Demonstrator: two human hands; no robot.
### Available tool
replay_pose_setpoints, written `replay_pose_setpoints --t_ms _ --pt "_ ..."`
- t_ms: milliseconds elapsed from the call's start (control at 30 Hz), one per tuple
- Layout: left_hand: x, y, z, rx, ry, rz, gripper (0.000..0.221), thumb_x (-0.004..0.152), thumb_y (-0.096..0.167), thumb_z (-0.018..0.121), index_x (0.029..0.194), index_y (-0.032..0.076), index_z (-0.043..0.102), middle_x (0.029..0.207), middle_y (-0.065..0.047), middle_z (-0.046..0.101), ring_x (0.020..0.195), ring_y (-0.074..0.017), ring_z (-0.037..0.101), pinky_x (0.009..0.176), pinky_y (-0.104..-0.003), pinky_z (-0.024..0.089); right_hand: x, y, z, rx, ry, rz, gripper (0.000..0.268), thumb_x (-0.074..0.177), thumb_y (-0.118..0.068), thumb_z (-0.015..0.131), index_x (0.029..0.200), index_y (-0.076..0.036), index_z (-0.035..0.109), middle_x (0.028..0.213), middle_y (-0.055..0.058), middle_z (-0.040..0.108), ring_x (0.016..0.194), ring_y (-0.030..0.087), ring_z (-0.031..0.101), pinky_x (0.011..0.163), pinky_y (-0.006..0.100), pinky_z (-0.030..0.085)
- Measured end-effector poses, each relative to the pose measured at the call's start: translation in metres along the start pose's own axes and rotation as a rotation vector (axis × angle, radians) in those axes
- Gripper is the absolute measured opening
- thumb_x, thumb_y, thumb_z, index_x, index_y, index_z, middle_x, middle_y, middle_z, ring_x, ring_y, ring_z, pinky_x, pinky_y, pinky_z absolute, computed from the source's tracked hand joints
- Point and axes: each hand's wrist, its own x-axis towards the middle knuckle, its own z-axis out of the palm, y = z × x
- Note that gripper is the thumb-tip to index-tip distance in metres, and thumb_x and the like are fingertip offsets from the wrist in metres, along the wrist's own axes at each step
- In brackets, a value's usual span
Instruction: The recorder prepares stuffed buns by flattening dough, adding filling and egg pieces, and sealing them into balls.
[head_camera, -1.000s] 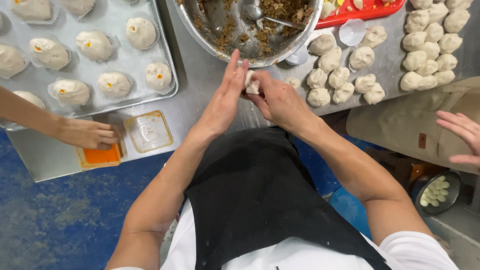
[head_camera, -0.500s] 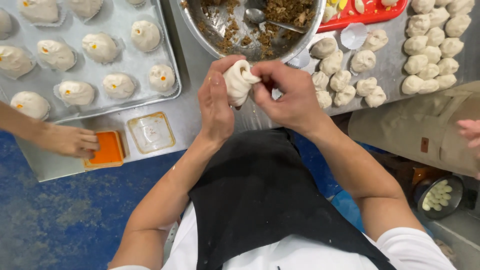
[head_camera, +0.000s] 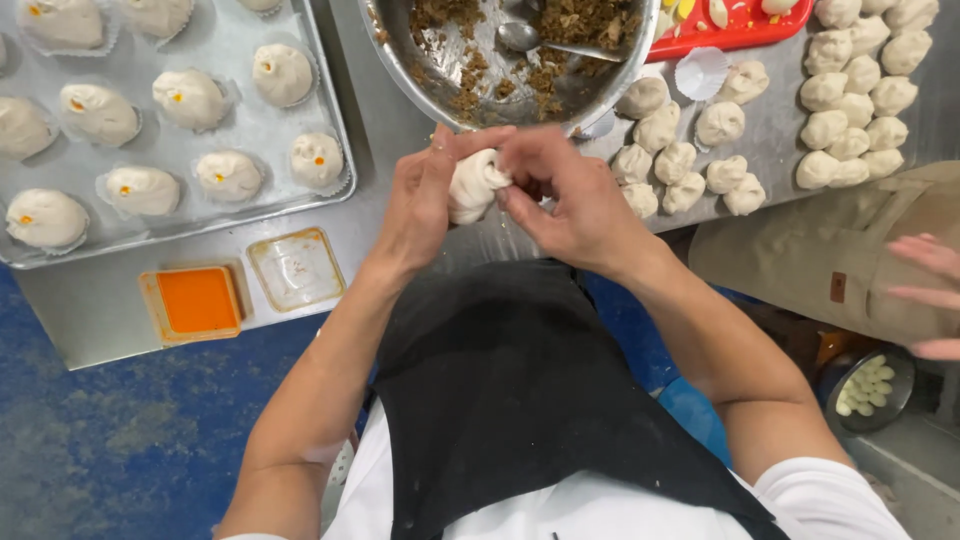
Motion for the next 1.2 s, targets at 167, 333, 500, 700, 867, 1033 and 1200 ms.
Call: replay_pose_setpoints --t_ms 167,333,500,700,867,1033,1200 --pt "0.008 0.005 -0.002 -0.147 0.031 -0.168 0.067 0.107 0.057 0.028 0.139 0.008 0.060 0.096 -0.006 0.070 0.070 -0.0121 0.062 0.049 -0.025 0.042 0.008 0.023 0.005 0.303 -0.033 0.166 0.019 0.103 -0.008 0.067 0.118 -0.002 0.056 0.088 0.003 0.071 0.077 0.007 0.066 0.066 0.022 0.052" --pt "0.004 -0.017 -0.001 -0.335 0.076 -0.190 0.062 0.109 0.054 0.028 0.135 0.007 0.058 0.104 -0.007 0.069 0.073 -0.0123 0.063 0.051 -0.025 0.043 0.005 0.033 0.015 0.011 0.088 0.068 0.017 0.102 -0.007 0.069 0.113 -0.003 0.058 0.082 0.006 0.069 0.072 0.009 0.065 0.064 0.024 0.052" --pt "0.003 -0.006 -0.004 -0.075 0.082 -0.149 0.067 0.112 0.055 0.026 0.134 0.005 0.063 0.098 -0.004 0.067 0.074 -0.0089 0.061 0.054 -0.023 0.044 0.010 0.016 0.009 0.045 0.069 -0.016 0.024 0.102 -0.007 0.067 0.120 -0.002 0.052 0.083 0.006 0.070 0.075 0.009 0.068 0.065 0.026 0.053" --pt "0.006 0.000 -0.001 0.041 0.030 -0.117 0.067 0.112 0.056 0.023 0.137 0.007 0.062 0.092 0.000 0.063 0.072 -0.0072 0.057 0.054 -0.022 0.042 0.009 0.023 0.009 -0.073 0.050 -0.030 0.017 0.104 -0.007 0.068 0.117 -0.003 0.057 0.086 0.009 0.071 0.075 0.021 0.072 0.064 0.034 0.055" --pt "0.004 -0.009 -0.001 0.060 0.053 -0.137 0.069 0.111 0.057 0.021 0.137 0.009 0.063 0.092 0.001 0.063 0.073 -0.0065 0.055 0.059 -0.022 0.044 0.010 0.010 0.009 -0.423 0.121 -0.214 0.022 0.098 -0.009 0.076 0.114 -0.007 0.062 0.097 0.010 0.067 0.081 0.029 0.070 0.067 0.040 0.054" --pt "-0.002 -0.003 -0.003 0.101 0.075 -0.069 0.070 0.112 0.059 0.024 0.144 0.007 0.058 0.101 -0.002 0.064 0.078 -0.0081 0.054 0.063 -0.023 0.045 0.017 0.010 0.007 -0.403 0.114 -0.238 0.022 0.094 -0.010 0.079 0.113 -0.009 0.067 0.103 0.009 0.063 0.085 0.027 0.069 0.070 0.039 0.054" --pt "0.003 -0.006 -0.004 0.065 0.069 -0.031 0.073 0.109 0.061 0.025 0.155 0.005 0.040 0.118 -0.007 0.065 0.092 -0.0121 0.063 0.072 -0.026 0.054 0.024 0.013 0.000 -0.427 0.020 -0.266 0.017 0.094 -0.008 0.078 0.108 -0.009 0.069 0.102 0.005 0.063 0.088 0.026 0.068 0.073 0.038 0.054"
